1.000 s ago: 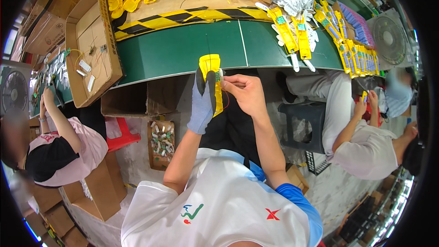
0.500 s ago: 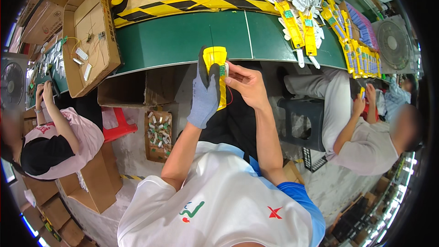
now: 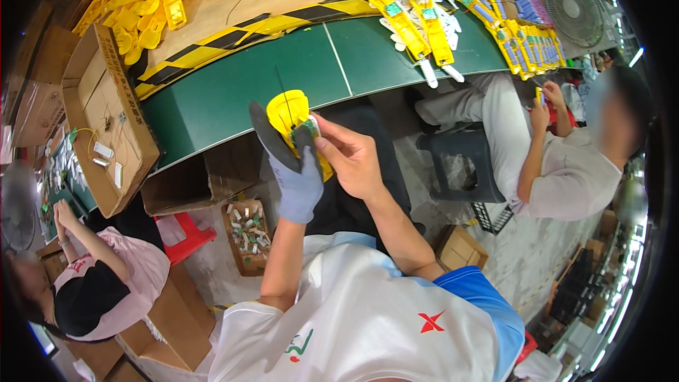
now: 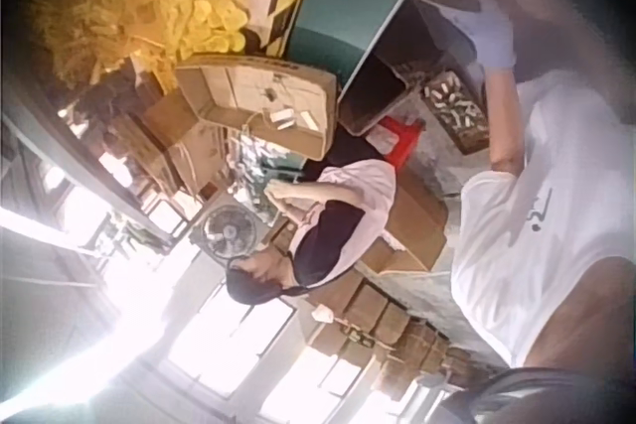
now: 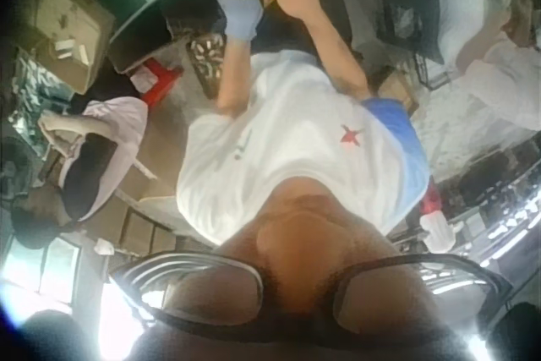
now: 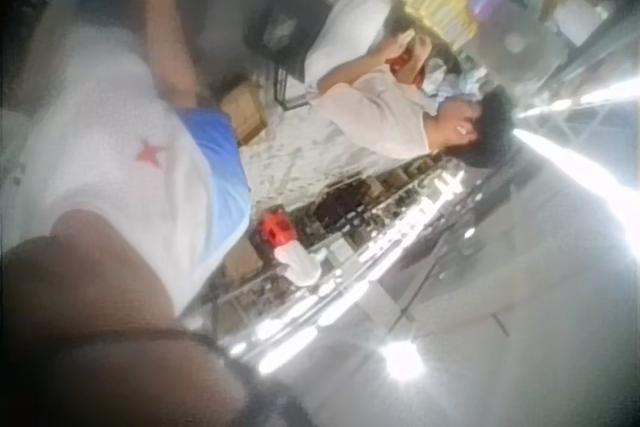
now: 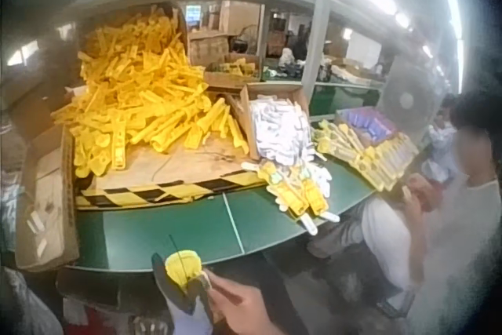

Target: Assembling the internal PCB and battery cover into yellow handheld device housings.

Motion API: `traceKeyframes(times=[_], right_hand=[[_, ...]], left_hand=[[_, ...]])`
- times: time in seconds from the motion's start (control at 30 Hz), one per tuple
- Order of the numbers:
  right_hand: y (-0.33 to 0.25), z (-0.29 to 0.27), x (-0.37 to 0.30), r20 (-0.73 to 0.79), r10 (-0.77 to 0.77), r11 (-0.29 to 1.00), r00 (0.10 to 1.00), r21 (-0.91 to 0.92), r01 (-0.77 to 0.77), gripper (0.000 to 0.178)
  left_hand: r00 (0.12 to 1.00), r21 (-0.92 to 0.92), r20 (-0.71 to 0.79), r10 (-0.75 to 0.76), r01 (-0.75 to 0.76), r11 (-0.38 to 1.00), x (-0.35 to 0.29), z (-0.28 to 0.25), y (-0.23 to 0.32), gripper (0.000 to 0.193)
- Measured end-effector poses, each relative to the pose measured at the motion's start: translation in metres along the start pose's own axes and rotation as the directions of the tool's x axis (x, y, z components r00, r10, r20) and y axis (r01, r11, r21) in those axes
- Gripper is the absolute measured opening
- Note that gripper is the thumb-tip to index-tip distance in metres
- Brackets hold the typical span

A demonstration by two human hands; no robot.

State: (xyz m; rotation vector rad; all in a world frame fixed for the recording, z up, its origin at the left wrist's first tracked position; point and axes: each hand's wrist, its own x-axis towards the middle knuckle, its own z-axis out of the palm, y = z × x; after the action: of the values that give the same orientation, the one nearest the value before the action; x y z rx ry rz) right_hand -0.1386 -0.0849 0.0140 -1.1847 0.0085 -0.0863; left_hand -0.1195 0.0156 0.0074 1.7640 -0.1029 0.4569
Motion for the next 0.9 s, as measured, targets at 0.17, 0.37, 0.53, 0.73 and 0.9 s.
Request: traceKeyframes(times=[0.17,0.37,0.53,0.73,0.9], right_hand=[[-0.008,-0.007,-0.006,0.056,-0.001,1.000,0.998,-0.012,0.001,0.039],[-0.011,-0.001,-0.008,0.123,-0.086,0.986,0.989,-0.131,0.102,0.039],[-0.010,-0.001,-0.011,0.075,-0.117,0.980,0.990,-0.154,0.127,0.039],[-0.014,-0.004,-0.014,0.083,-0.108,0.977,0.991,-0.177,0.122,0.039],[-0.014,-0.007,-0.017,0.046,-0.142,0.964,0.989,-0.221,0.149,0.037]], left_hand=[[0.988,-0.135,0.132,0.081,-0.063,0.989,0.001,-0.010,0.009,0.053],[0.992,0.116,0.013,0.124,-0.125,0.985,-0.013,-0.012,-0.002,0.043],[0.998,0.113,0.006,0.063,-0.063,0.992,-0.013,-0.012,-0.005,0.035],[0.998,0.069,0.049,0.050,-0.054,0.996,-0.015,-0.010,-0.003,0.024],[0.998,0.002,0.033,0.055,-0.055,0.998,-0.016,-0.006,-0.006,0.023]])
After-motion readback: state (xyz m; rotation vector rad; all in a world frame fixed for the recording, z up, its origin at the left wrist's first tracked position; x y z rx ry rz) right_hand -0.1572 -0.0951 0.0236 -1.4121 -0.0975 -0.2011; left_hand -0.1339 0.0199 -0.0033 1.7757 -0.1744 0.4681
